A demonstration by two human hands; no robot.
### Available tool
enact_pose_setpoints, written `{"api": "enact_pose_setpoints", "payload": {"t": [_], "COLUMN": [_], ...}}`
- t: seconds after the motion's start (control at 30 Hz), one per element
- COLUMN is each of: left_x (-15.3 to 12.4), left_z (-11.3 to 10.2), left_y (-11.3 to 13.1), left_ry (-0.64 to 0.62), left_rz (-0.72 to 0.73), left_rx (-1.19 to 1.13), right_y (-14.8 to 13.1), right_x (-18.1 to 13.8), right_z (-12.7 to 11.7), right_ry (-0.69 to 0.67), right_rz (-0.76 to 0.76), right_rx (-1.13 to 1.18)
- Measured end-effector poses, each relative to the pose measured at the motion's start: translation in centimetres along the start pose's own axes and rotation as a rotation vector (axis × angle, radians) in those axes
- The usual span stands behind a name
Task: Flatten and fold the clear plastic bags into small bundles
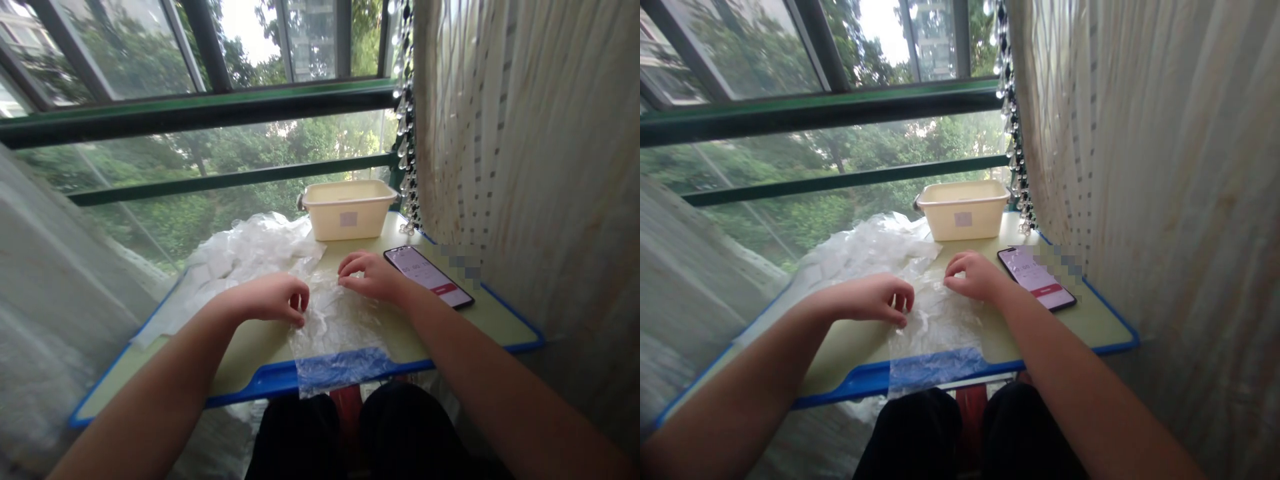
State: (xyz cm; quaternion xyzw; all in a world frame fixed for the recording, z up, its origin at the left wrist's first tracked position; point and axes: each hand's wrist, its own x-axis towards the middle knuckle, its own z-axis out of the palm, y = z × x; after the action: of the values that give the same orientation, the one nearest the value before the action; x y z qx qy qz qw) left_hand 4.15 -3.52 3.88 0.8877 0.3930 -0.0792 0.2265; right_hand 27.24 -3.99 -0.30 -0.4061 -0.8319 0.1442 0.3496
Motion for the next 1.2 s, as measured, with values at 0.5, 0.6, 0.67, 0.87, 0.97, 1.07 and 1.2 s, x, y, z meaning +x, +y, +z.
{"api": "enact_pose_setpoints", "payload": {"t": [0.5,0.6,0.67,0.87,0.97,1.07,1.2], "left_x": [1.3,2.4,2.8,3.2,3.1,2.7,2.2], "left_z": [0.6,1.7,2.3,2.7,2.5,2.1,1.5], "left_y": [-0.9,-1.1,-1.1,-0.9,-1.0,-1.2,-1.2], "left_ry": [0.447,0.503,0.512,0.544,0.57,0.581,0.572], "left_rz": [-0.037,0.029,0.054,0.093,0.1,0.125,0.134], "left_rx": [0.052,0.175,0.213,0.26,0.258,0.218,0.143], "right_y": [-0.1,0.4,0.8,1.4,1.3,1.3,1.3], "right_x": [0.0,0.0,0.0,0.1,0.1,0.1,0.0], "right_z": [0.2,0.6,0.8,1.3,1.3,1.2,1.2], "right_ry": [-0.069,-0.069,-0.044,-0.031,-0.026,-0.015,-0.017], "right_rz": [0.013,-0.027,-0.027,-0.005,0.012,0.027,0.028], "right_rx": [-0.087,-0.146,-0.177,-0.232,-0.226,-0.227,-0.223]}}
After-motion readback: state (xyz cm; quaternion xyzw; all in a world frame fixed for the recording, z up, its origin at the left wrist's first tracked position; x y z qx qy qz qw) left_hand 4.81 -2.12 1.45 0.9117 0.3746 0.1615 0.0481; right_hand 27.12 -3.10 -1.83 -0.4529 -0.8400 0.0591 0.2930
